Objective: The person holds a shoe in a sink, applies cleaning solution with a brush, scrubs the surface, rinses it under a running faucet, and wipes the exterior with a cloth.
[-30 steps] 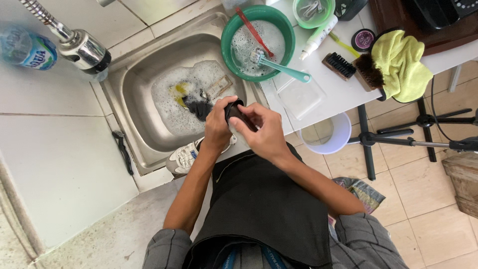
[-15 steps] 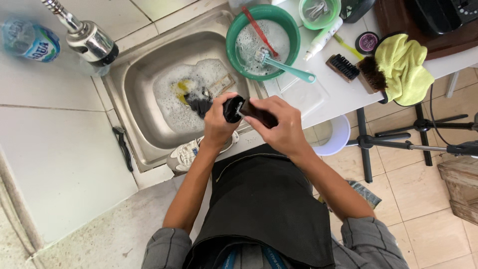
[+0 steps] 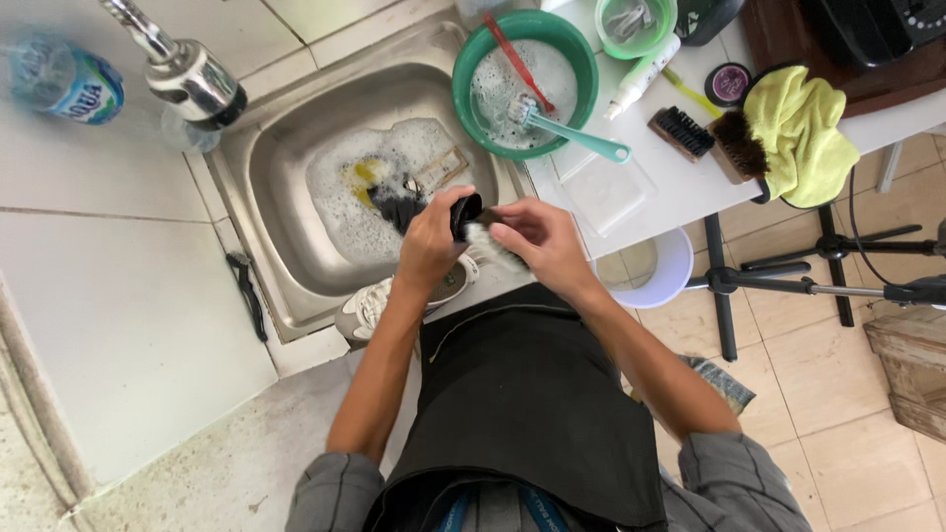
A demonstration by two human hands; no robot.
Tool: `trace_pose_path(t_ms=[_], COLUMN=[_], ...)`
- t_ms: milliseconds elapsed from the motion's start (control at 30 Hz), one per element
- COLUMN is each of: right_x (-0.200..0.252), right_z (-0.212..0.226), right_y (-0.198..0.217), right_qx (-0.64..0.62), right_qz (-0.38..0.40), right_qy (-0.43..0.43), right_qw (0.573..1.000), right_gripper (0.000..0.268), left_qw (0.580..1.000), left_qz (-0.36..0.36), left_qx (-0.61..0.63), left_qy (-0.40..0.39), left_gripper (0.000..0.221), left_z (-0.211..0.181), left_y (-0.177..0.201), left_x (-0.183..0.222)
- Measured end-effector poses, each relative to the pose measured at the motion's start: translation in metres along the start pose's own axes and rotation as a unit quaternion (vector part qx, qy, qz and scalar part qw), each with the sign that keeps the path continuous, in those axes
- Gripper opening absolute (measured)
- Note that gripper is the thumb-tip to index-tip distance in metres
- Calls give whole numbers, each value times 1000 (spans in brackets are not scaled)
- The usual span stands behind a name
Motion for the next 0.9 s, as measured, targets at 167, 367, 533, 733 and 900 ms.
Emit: trace_pose_path(t_ms=[167, 367, 533, 733, 900], right_x=[2, 13, 11, 18, 14], right_z=[46, 2, 0, -18, 11], right_y=[16, -13, -21, -15, 12], right_qx=[179, 377, 143, -214, -315], right_qz=[-31, -14, 17, -21, -5], right_qy=[174, 366, 77, -153, -113], right_qw=[968, 850, 986, 965, 942], right_gripper=[34, 24, 30, 14, 28], left_qw=[996, 999, 998, 973, 927], left_qz=[-11, -8, 27, -20, -31], left_qx=[62, -13, 36, 149, 275], left_qy=[59, -35, -39, 174, 255], left_gripper=[51, 36, 34, 48, 56], left_z=[11, 4, 13, 5, -10], left_y=[-26, -27, -30, -17, 13], left_x=[31, 25, 34, 20, -3])
Point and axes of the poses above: each hand's wrist, its own x-axis away from the middle knuckle, its own y-axis out of the back of the hand, z = x × y, the point moved 2 cm from there along -x, towards the middle knuckle, and after that the axes turned 3 degrees about y, right-handed, at the moved point
